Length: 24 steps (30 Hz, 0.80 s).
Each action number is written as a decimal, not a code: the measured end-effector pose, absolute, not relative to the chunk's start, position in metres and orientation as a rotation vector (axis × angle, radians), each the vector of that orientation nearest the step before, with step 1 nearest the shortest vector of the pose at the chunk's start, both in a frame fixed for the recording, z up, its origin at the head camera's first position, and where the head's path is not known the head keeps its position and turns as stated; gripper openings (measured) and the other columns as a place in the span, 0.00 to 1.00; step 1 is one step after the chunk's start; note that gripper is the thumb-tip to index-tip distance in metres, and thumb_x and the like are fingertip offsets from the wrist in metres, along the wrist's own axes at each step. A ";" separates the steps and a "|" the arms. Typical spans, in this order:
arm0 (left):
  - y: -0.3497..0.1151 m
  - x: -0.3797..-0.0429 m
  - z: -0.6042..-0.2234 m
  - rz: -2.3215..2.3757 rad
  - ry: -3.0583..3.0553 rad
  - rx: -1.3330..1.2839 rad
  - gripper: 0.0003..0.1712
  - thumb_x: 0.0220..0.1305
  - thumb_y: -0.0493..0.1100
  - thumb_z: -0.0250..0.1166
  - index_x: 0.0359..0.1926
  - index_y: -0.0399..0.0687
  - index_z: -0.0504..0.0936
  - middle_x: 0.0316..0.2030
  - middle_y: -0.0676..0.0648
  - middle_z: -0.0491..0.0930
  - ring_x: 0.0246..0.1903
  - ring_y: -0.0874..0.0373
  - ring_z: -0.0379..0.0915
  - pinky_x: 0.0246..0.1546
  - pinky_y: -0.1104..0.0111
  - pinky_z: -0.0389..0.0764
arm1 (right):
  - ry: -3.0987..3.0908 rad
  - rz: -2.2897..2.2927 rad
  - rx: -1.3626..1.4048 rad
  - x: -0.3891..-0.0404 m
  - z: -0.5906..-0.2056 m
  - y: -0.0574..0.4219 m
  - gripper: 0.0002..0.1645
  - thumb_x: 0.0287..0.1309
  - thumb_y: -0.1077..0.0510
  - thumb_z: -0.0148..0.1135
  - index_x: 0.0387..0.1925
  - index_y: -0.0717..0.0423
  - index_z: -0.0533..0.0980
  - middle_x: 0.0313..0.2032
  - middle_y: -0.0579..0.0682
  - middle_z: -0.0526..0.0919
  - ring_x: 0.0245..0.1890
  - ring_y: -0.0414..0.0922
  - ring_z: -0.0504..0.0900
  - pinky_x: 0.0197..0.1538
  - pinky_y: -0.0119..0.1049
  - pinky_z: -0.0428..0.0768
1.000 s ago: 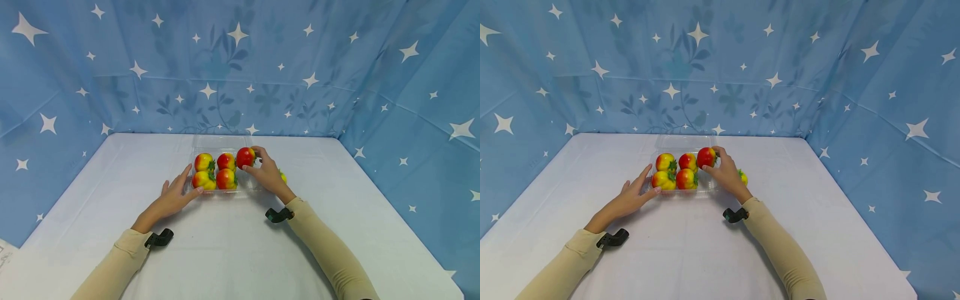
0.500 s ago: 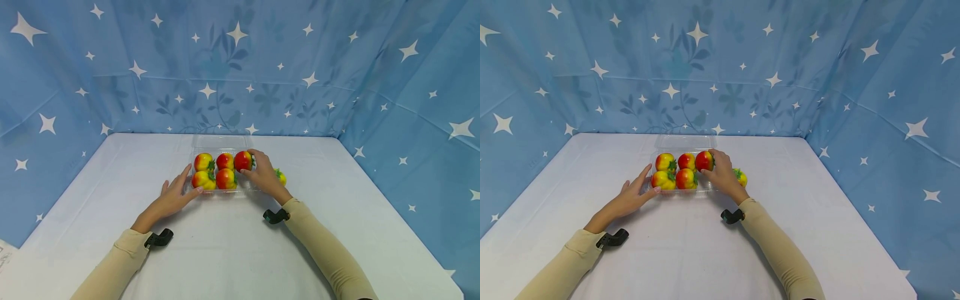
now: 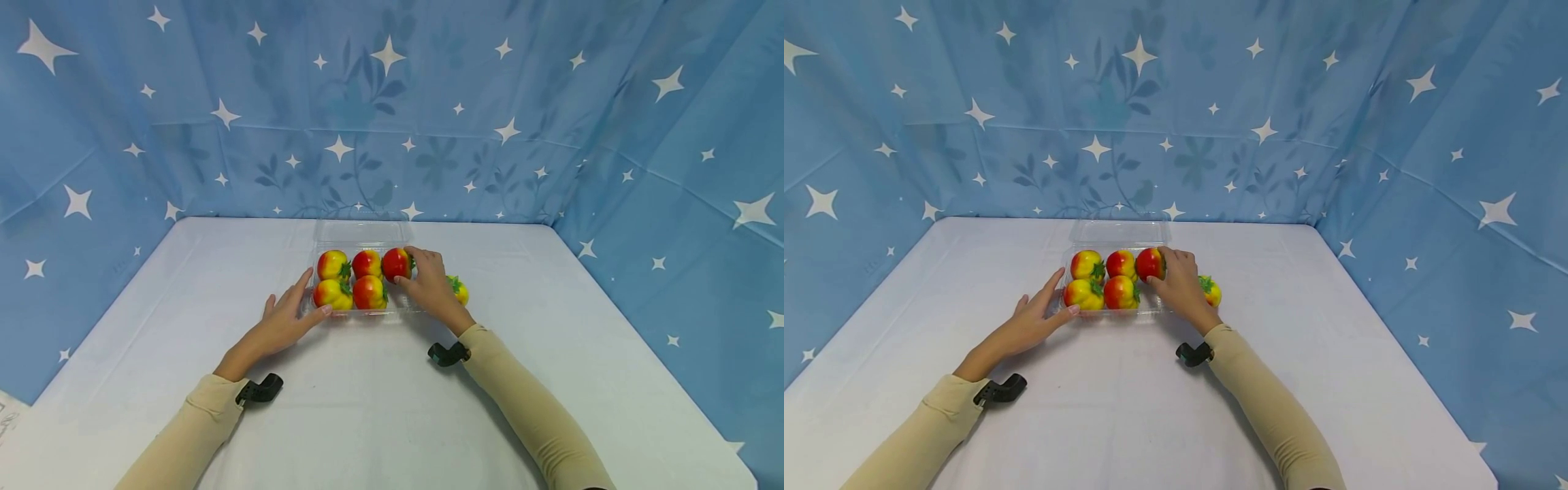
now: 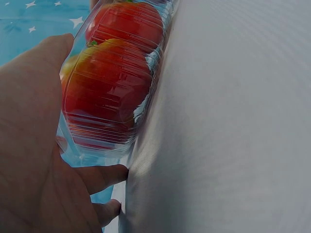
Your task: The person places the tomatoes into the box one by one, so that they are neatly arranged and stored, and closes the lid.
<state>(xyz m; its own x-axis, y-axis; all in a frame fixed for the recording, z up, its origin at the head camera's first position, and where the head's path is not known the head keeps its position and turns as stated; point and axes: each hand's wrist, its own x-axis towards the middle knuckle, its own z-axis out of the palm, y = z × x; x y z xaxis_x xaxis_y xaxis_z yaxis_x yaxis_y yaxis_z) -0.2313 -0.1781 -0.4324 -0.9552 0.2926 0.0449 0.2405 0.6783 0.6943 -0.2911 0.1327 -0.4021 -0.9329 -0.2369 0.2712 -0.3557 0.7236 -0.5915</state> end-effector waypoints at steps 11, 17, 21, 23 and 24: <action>-0.178 -0.231 -0.431 1.141 2.817 0.443 0.56 0.76 0.69 0.58 0.88 0.49 0.40 0.81 0.31 0.56 0.82 0.32 0.42 0.73 0.30 0.24 | -2.766 0.930 0.410 -0.291 -0.403 0.129 0.34 0.67 0.58 0.74 0.68 0.63 0.70 0.65 0.63 0.78 0.70 0.62 0.67 0.70 0.61 0.73; -0.178 -0.231 -0.432 1.139 2.815 0.444 0.56 0.77 0.69 0.57 0.88 0.50 0.39 0.81 0.31 0.56 0.82 0.32 0.42 0.73 0.30 0.25 | -2.763 0.921 0.436 -0.291 -0.403 0.130 0.33 0.68 0.59 0.73 0.68 0.64 0.71 0.65 0.63 0.79 0.70 0.62 0.67 0.71 0.60 0.72; -0.178 -0.231 -0.433 1.138 2.819 0.451 0.56 0.77 0.69 0.58 0.88 0.50 0.39 0.81 0.31 0.57 0.82 0.32 0.42 0.73 0.30 0.25 | -2.759 0.941 0.459 -0.291 -0.402 0.132 0.34 0.69 0.58 0.72 0.71 0.63 0.69 0.68 0.63 0.76 0.71 0.61 0.66 0.72 0.60 0.71; -0.178 -0.231 -0.433 1.140 2.820 0.452 0.56 0.77 0.68 0.58 0.88 0.50 0.39 0.80 0.31 0.57 0.82 0.32 0.42 0.73 0.30 0.25 | -2.758 0.950 0.472 -0.291 -0.402 0.133 0.35 0.70 0.57 0.70 0.72 0.63 0.69 0.69 0.63 0.74 0.71 0.61 0.65 0.72 0.61 0.71; -0.178 -0.231 -0.433 1.142 2.819 0.452 0.56 0.77 0.68 0.58 0.88 0.50 0.39 0.80 0.31 0.57 0.82 0.32 0.42 0.73 0.30 0.25 | -2.756 0.955 0.476 -0.290 -0.402 0.134 0.35 0.70 0.57 0.69 0.72 0.63 0.68 0.70 0.63 0.74 0.71 0.61 0.65 0.72 0.61 0.70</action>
<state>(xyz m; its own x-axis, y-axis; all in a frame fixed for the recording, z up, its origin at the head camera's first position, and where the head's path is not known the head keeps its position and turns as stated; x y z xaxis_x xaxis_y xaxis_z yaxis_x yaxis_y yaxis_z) -0.2307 -0.1779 -0.4333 -0.9546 0.2939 0.0479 0.2444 0.6815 0.6898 -0.2905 0.1339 -0.4017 -0.9313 -0.2380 0.2757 -0.3576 0.7415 -0.5678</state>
